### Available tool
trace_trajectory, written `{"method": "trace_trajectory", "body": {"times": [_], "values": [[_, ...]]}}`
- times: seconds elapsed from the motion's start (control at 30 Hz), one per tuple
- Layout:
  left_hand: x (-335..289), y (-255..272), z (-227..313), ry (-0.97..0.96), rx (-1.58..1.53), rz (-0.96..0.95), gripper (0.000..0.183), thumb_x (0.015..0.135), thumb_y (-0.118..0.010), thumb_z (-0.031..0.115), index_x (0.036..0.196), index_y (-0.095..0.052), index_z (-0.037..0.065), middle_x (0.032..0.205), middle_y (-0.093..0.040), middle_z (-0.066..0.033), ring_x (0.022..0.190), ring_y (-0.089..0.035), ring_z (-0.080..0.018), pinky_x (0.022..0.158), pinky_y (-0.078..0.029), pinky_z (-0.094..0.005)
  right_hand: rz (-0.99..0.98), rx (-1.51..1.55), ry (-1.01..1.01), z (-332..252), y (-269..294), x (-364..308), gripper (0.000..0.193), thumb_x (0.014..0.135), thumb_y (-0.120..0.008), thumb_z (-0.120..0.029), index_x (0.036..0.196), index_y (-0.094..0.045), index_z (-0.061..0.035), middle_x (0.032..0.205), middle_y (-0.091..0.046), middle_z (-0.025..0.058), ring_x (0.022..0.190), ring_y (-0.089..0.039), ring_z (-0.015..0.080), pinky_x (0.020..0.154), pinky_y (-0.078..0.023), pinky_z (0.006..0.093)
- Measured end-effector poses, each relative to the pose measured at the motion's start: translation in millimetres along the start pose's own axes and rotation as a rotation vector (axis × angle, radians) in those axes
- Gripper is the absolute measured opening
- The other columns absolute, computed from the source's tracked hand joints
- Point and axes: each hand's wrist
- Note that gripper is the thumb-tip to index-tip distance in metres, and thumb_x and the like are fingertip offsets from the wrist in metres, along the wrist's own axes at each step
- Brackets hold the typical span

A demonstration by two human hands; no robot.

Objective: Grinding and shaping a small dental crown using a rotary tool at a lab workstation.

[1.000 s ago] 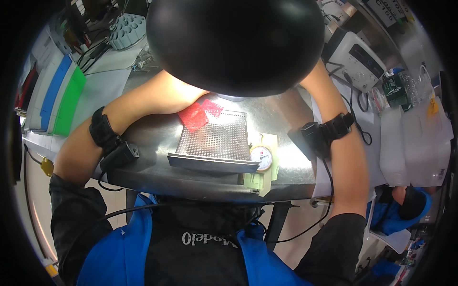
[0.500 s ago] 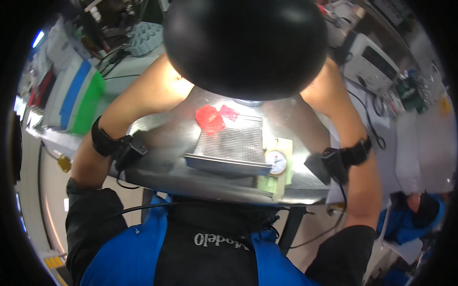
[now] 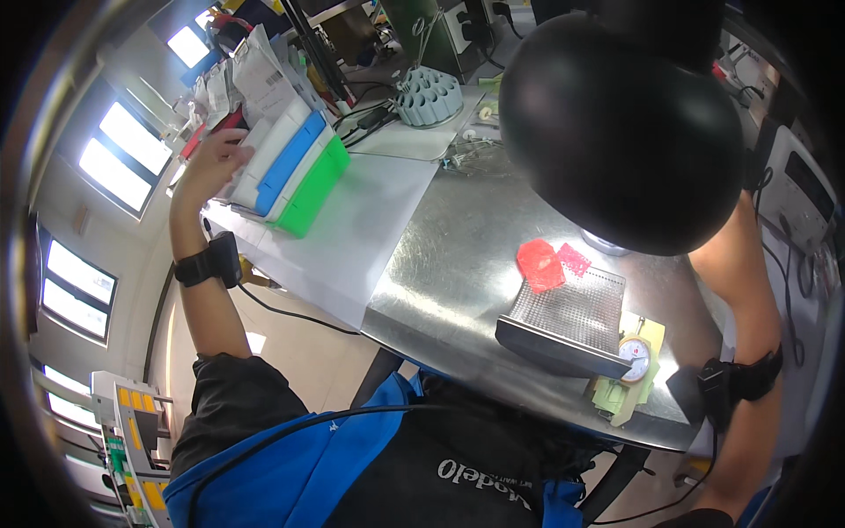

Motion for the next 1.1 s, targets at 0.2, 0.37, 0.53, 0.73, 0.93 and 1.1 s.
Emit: {"method": "trace_trajectory", "body": {"times": [0.2, 0.37, 0.53, 0.73, 0.93, 1.1], "values": [[21, -18, -40, -0.125, -0.138, -0.303, 0.056, 0.079, -0.073, 0.011, 0.133, -0.058, 0.008, 0.101, -0.067, -0.0052, 0.082, -0.064, -0.0128, 0.075, -0.051, -0.0263, 0.194, 0.122, 0.166, -16, -1, 0, 0.026, 0.079, -0.064, 0.005, 0.104, -0.059, 0.0057, 0.101, -0.066, 0.0219, 0.093, -0.065, 0.0362, 0.082, -0.05, 0.0376], [16, -6, -24, -0.219, -0.052, -0.179, 0.033, 0.083, -0.071, 0.01, 0.115, -0.07, 0.002, 0.095, -0.068, -0.0047, 0.082, -0.063, -0.0116, 0.076, -0.051, -0.0265, 0.201, 0.128, 0.141, -21, -3, 2, 0.019, 0.078, -0.062, 0.004, 0.097, -0.062, 0.007, 0.099, -0.066, 0.0244, 0.091, -0.066, 0.0407, 0.08, -0.052, 0.0387], [-25, 7, 36, -0.368, -0.278, 0.454, 0.031, 0.09, -0.068, 0.012, 0.12, -0.068, 0.003, 0.091, -0.066, -0.0032, 0.08, -0.064, -0.0126, 0.079, -0.05, -0.0265, 0.218, 0.155, 0.254, -20, -3, 2, 0.018, 0.077, -0.063, 0.006, 0.095, -0.062, 0.0066, 0.092, -0.067, 0.0227, 0.084, -0.066, 0.039, 0.076, -0.052, 0.0362], [-75, -100, 151, -0.582, -1.102, -0.409, 0.045, 0.1, -0.056, 0.01, 0.143, -0.045, 0.003, 0.111, -0.059, -0.0087, 0.099, -0.059, -0.0118, 0.087, -0.047, -0.0272, 0.086, 0.429, 0.134, -34, -10, -6, 0.021, 0.082, -0.066, 0.007, 0.103, -0.068, 0.0043, 0.098, -0.074, 0.0105, 0.092, -0.069, 0.0164, 0.084, -0.053, 0.0297], [-84, -186, 227, -0.313, -1.377, -0.87, 0.039, 0.098, -0.055, 0.003, 0.136, -0.048, 0.003, 0.12, -0.06, -0.0093, 0.111, -0.06, -0.0179, 0.096, -0.05, -0.0322, -0.069, 0.693, -0.101, -41, -32, -12, 0.033, 0.087, -0.071, 0.0, 0.119, -0.062, 0.0015, 0.111, -0.068, 0.009, 0.102, -0.064, 0.0158, 0.095, -0.049, 0.0301], [-81, -211, 259, -0.363, -1.682, -0.96, 0.04, 0.097, -0.053, 0.001, 0.137, -0.049, 0.005, 0.132, -0.059, -0.0123, 0.122, -0.058, -0.021, 0.105, -0.048, -0.0385, 0.127, 0.59, -0.005, -30, -55, 4, 0.034, 0.086, -0.072, 0.002, 0.119, -0.063, 0.0019, 0.112, -0.069, 0.0101, 0.103, -0.066, 0.0186, 0.092, -0.051, 0.0309]]}}
Point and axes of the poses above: each hand's wrist, its own x-axis towards the middle knuckle, its own y-axis out of the back of the hand, z = x × y
